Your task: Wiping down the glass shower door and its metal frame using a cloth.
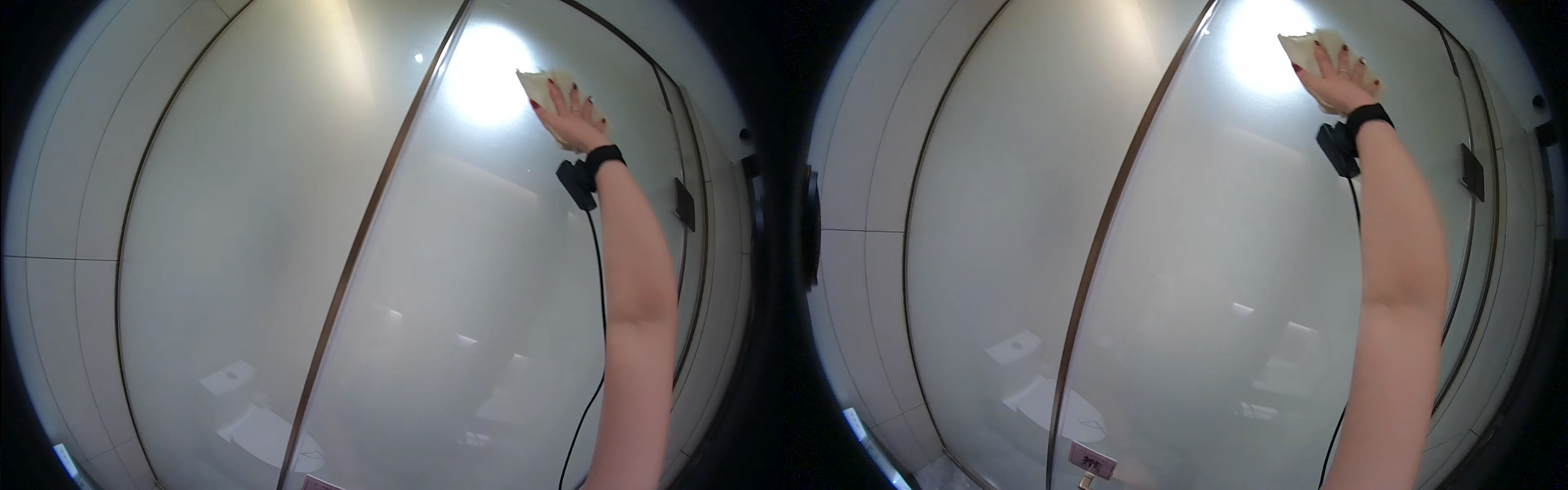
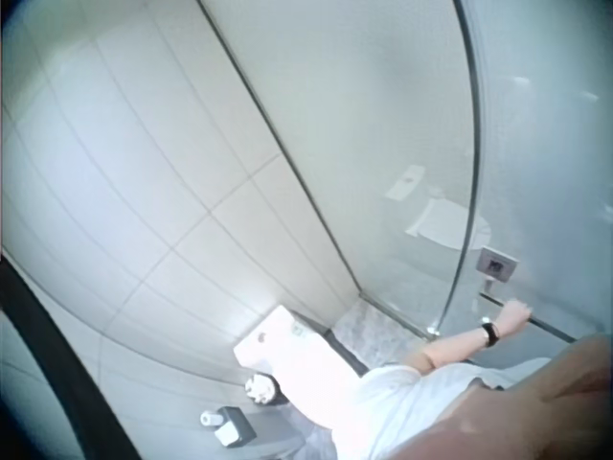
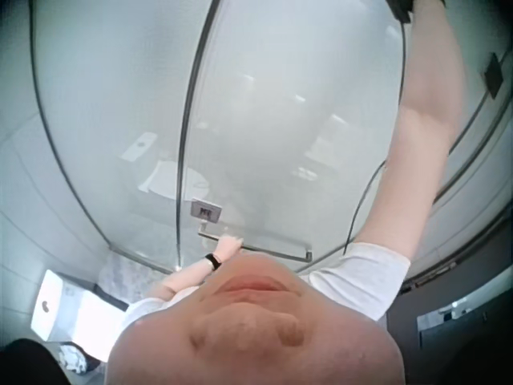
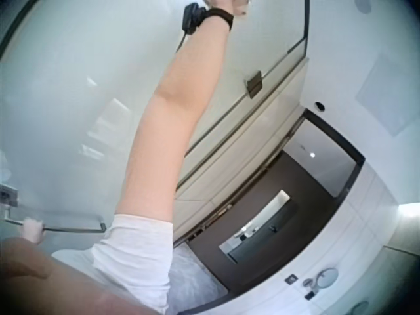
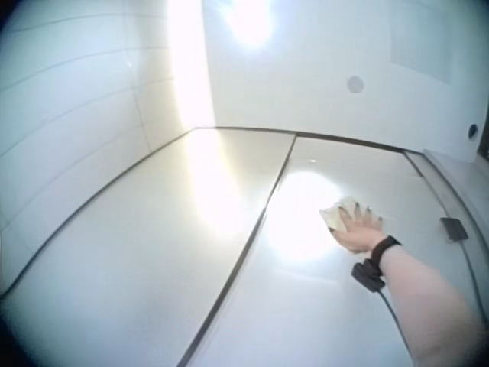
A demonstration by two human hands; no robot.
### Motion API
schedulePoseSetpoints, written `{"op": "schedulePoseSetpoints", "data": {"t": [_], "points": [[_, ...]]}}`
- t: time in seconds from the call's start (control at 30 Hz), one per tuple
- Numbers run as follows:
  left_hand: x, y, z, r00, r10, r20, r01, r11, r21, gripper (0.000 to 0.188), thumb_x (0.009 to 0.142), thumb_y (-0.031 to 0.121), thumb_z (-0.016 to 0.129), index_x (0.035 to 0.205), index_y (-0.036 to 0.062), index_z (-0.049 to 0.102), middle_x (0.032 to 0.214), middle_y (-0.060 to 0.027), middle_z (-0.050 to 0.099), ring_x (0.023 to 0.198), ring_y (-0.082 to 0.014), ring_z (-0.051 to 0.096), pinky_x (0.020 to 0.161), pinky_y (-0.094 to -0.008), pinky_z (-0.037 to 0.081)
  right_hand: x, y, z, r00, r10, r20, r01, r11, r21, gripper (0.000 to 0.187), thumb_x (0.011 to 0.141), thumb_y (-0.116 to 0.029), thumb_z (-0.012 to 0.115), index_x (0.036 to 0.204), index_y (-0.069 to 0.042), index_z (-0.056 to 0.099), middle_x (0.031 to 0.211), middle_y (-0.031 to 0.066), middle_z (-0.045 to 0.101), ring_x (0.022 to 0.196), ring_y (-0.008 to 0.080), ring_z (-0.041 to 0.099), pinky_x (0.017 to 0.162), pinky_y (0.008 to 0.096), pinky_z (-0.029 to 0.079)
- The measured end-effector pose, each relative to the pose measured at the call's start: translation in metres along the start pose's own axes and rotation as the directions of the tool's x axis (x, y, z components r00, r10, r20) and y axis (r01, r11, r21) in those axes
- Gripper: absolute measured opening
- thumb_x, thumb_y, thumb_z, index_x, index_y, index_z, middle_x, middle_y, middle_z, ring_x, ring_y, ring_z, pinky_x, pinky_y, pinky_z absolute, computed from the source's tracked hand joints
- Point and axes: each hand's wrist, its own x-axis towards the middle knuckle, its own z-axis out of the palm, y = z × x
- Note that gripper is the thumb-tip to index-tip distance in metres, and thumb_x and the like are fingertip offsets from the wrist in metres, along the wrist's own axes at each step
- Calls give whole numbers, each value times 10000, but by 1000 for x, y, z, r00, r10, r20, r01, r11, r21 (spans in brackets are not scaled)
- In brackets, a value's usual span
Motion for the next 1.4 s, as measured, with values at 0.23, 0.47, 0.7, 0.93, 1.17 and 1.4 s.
{"op": "schedulePoseSetpoints", "data": {"t": [0.23, 0.47, 0.7, 0.93, 1.17, 1.4], "points": [[67, 115, 32, 998, -21, -51, 22, 1000, 10, 147, 703, 247, 621, 749, 107, 617, 676, -115, 613, 685, -300, 623, 626, -444, 478, -13, 0, -20, 975, -221, 29, 219, 973, 75, 795, 797, -745, 314, 1473, -366, 140, 1562, 68, 25, 1423, 358, -13, 1080, 605, -32], [103, 206, 3, 998, -46, -39, 48, 996, 71, 163, 686, 231, 668, 776, 109, 608, 734, -113, 617, 693, -293, 607, 657, -419, 452, -26, 29, -28, 874, -478, -84, 483, 874, 59, 664, 898, -616, 237, 1467, -273, 238, 1560, 13, 65, 1431, 297, -28, 1107, 566, -42], [136, 236, -23, 995, -104, -4, 104, 992, 74, 171, 666, 234, 676, 763, 116, 600, 744, -96, 621, 726, -281, 608, 649, -423, 438, 44, 212, 25, 832, -544, -110, 540, 839, -64, 693, 875, -624, 357, 1468, -292, 224, 1550, 61, 119, 1416, 322, 110, 1096, 596, 75], [174, 192, -54, 991, -93, 99, 74, 981, 181, 140, 707, 282, 654, 723, 144, 650, 656, -84, 624, 624, -280, 618, 586, -408, 465, 26, 493, 91, 993, 39, -114, -53, 991, -123, 703, 896, -624, 323, 1482, -270, 167, 1549, 98, 98, 1411, 358, 108, 1087, 601, 84], [198, 200, -74, 981, -174, 87, 152, 965, 213, 133, 691, 306, 620, 686, 200, 700, 565, -53, 615, 562, -255, 625, 561, -391, 471, -23, 580, 108, 982, 184, 38, -180, 980, -81, 798, 884, -677, 262, 1490, -174, 137, 1547, 160, -19, 1429, 317, -12, 1102, 568, 27], [131, 213, -33, 975, -213, 70, 193, 956, 220, 135, 691, 295, 614, 688, 193, 702, 571, -53, 618, 575, -250, 629, 578, -396, 467, -67, 519, 86, 949, 307, 72, -307, 952, -11, 789, 833, -763, 188, 1482, -348, 16, 1550, 141, -34, 1396, 443, -52, 1050, 663, 25]]}}
